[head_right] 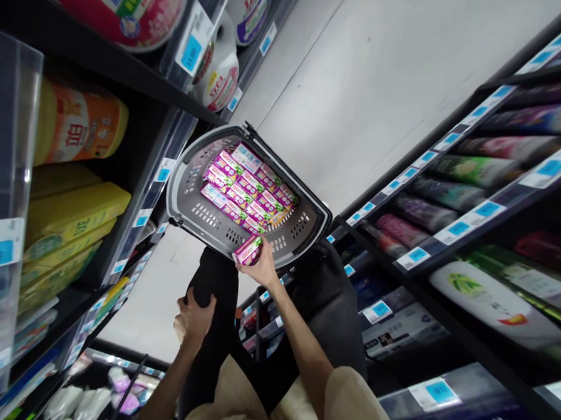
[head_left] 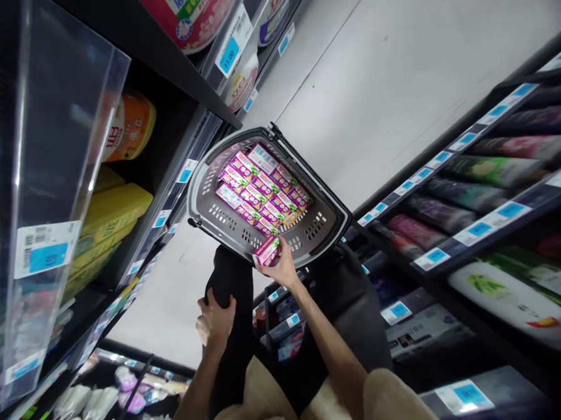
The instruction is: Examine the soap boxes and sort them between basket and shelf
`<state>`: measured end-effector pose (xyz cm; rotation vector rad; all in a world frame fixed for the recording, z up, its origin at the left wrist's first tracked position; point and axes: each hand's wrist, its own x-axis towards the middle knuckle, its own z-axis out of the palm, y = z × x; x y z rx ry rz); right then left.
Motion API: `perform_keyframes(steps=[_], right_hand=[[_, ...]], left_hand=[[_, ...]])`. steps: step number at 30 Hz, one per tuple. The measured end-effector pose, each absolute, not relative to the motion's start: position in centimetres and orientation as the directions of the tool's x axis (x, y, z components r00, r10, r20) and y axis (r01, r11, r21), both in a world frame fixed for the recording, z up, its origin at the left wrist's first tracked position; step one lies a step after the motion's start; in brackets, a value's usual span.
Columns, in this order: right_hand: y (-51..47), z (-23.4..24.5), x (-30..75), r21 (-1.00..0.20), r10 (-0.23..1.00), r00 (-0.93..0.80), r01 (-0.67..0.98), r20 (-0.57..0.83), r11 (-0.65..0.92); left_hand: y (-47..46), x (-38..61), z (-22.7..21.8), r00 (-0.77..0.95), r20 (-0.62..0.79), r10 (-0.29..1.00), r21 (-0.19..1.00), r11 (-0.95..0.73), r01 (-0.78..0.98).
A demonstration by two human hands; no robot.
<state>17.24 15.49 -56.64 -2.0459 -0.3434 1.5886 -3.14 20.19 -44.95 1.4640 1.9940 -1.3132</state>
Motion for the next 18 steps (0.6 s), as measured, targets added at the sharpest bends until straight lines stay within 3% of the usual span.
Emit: perform_keyframes(steps=[3,6,8,12,15,18], right_hand=[[16.6,-54.0,17.9,-0.487,0.536,0.003,-0.419,-0.845,-0.766],[17.7,-51.0,18.0,-0.283,0.607,-0.301,-0.678,-0.735,-0.679],[18.3,-48.7,17.9,-0.118,0.661,-0.416,-0.786,-0.625,-0.607],[19.0,-44.2,17.5,0.097,0.71,-0.513,-0.837,-0.482,-0.539],[19.0,-42.5,17.2,0.13,0.733,-0.518,-0.845,-0.44,-0.519],[18.5,-42.5,17.4,0.112,0.75,-0.466,-0.874,-0.47,-0.473]], left_hand=[[20.0,-2.8,-45.1,-0.416,-0.72,0.556,-0.47,0.05,0.881],[20.1,-2.3,-45.0,-0.416,-0.728,0.545,-0.462,0.06,0.885],[20.2,-1.9,-44.8,-0.415,-0.739,0.531,-0.45,0.07,0.89],[20.2,-1.8,-44.2,-0.417,-0.792,0.445,-0.425,0.088,0.901],[19.6,-2.0,-43.9,-0.392,-0.837,0.381,-0.39,0.086,0.917],[18.5,-2.1,-44.1,-0.383,-0.834,0.397,-0.37,0.112,0.922]])
